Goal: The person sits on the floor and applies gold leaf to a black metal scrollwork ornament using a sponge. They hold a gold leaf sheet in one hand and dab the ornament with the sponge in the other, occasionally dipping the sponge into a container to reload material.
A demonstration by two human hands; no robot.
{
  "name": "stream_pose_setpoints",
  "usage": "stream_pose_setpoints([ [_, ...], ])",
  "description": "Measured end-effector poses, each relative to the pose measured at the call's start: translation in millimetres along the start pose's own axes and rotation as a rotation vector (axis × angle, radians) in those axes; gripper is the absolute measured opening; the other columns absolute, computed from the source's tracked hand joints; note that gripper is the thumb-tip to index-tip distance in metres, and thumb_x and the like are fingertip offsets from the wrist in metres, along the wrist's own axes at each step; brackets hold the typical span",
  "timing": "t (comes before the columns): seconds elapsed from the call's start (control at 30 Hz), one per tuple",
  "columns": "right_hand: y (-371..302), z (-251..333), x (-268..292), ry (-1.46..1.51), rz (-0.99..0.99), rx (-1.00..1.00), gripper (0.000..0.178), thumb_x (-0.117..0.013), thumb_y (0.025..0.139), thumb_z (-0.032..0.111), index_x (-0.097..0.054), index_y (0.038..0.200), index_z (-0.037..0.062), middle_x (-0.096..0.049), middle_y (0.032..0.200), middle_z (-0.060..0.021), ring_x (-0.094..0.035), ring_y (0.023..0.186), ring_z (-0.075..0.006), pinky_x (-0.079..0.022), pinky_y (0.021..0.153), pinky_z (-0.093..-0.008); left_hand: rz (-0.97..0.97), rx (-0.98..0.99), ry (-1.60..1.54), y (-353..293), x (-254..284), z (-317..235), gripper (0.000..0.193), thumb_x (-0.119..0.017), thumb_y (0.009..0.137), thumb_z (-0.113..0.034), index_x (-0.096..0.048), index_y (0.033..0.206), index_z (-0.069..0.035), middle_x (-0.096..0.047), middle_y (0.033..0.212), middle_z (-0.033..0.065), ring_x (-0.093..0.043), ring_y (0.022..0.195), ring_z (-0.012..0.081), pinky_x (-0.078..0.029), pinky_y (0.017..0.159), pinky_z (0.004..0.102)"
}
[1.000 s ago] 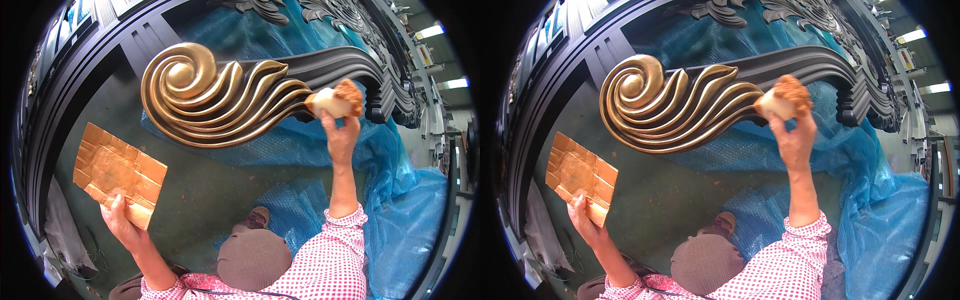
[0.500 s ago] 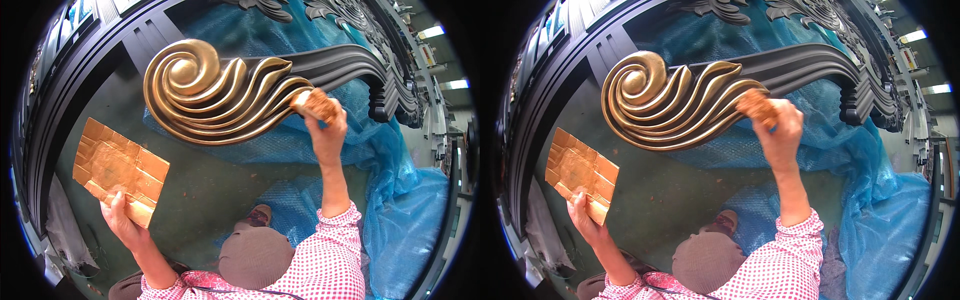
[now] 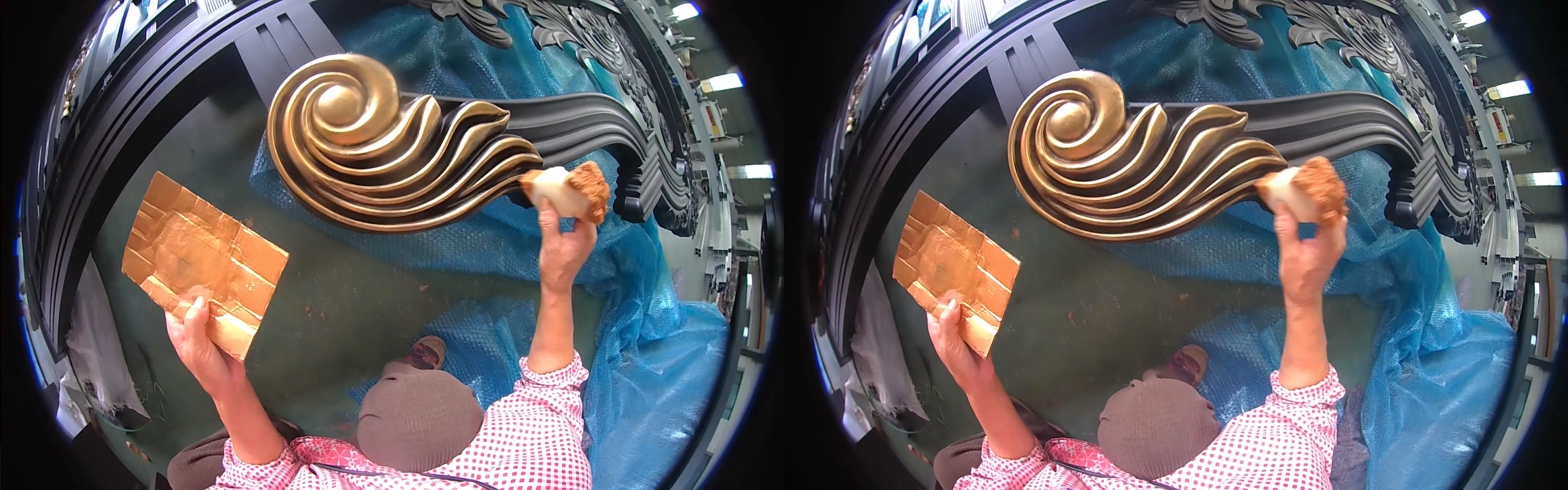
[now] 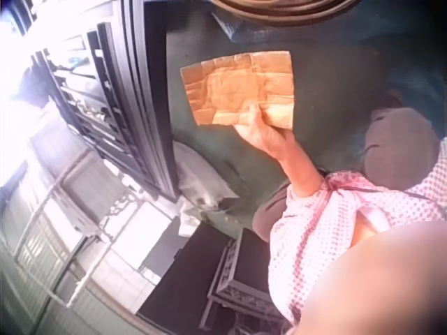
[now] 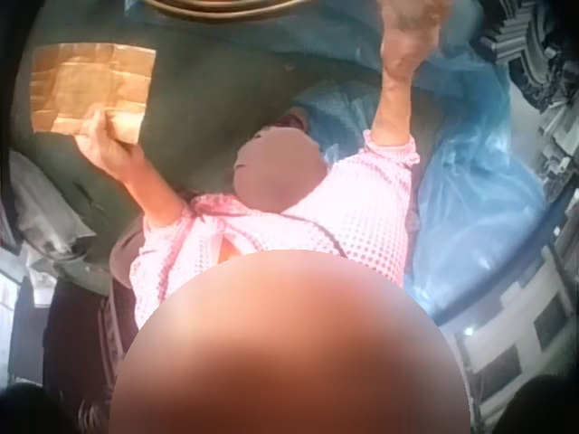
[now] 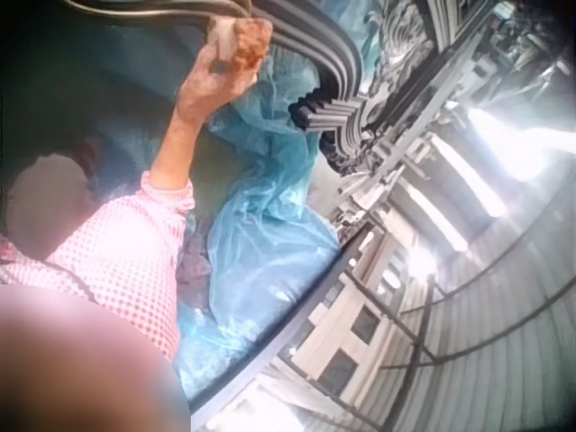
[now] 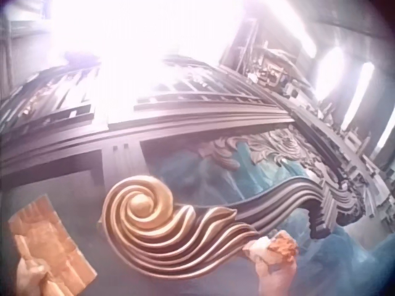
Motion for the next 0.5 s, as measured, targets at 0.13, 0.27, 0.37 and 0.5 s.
stream_pose_setpoints([
  [0.13, -3, 63, -43, -0.009, 0.224, 0.212, 0.032, -0.073, 0.071, 0.011, -0.059, 0.099, 0.0027, -0.061, 0.093, -0.0082, -0.057, 0.088, -0.0250, -0.042, 0.081, -0.0358, 0.004, 0.006, 0.003, -1, -2, 0, 0.019, -0.052, 0.084, -0.005, -0.048, 0.102, 0.001, -0.051, 0.089, 0.0051, -0.055, 0.082, 0.0139, -0.047, 0.077, 0.0294],
  [0.27, 12, 62, -46, -0.182, 0.274, 0.449, 0.033, -0.074, 0.068, 0.009, -0.059, 0.097, 0.0017, -0.060, 0.093, -0.0117, -0.055, 0.089, -0.0293, -0.042, 0.081, -0.0381, -0.036, -0.019, 0.008, -4, -7, -5, 0.020, -0.052, 0.084, -0.005, -0.048, 0.102, 0.001, -0.051, 0.090, 0.0053, -0.054, 0.082, 0.0138, -0.047, 0.077, 0.0292],
  [0.37, 26, 26, -21, -0.222, 0.154, 0.161, 0.032, -0.073, 0.071, 0.011, -0.060, 0.098, 0.0010, -0.060, 0.097, -0.0123, -0.056, 0.092, -0.0286, -0.042, 0.083, -0.0374, -0.044, -0.027, -0.006, -5, -9, -6, 0.023, -0.053, 0.083, -0.006, -0.047, 0.105, 0.001, -0.052, 0.092, 0.0061, -0.055, 0.085, 0.0141, -0.047, 0.078, 0.0290],
  [0.5, 16, 67, -44, -0.079, 0.226, 0.468, 0.028, -0.070, 0.071, 0.016, -0.059, 0.094, 0.0052, -0.057, 0.084, -0.0079, -0.054, 0.079, -0.0279, -0.039, 0.076, -0.0360, -0.002, 0.006, 0.006, -3, 5, 1, 0.027, -0.053, 0.083, -0.006, -0.046, 0.108, 0.001, -0.053, 0.095, 0.0069, -0.055, 0.088, 0.0145, -0.047, 0.079, 0.0290],
])
Point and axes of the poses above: each hand's wrist, its own y-axis towards the middle knuckle, its own x-axis out of the back of the hand, z = x × y, the point moved 4 cm from there along y, towards the middle knuckle
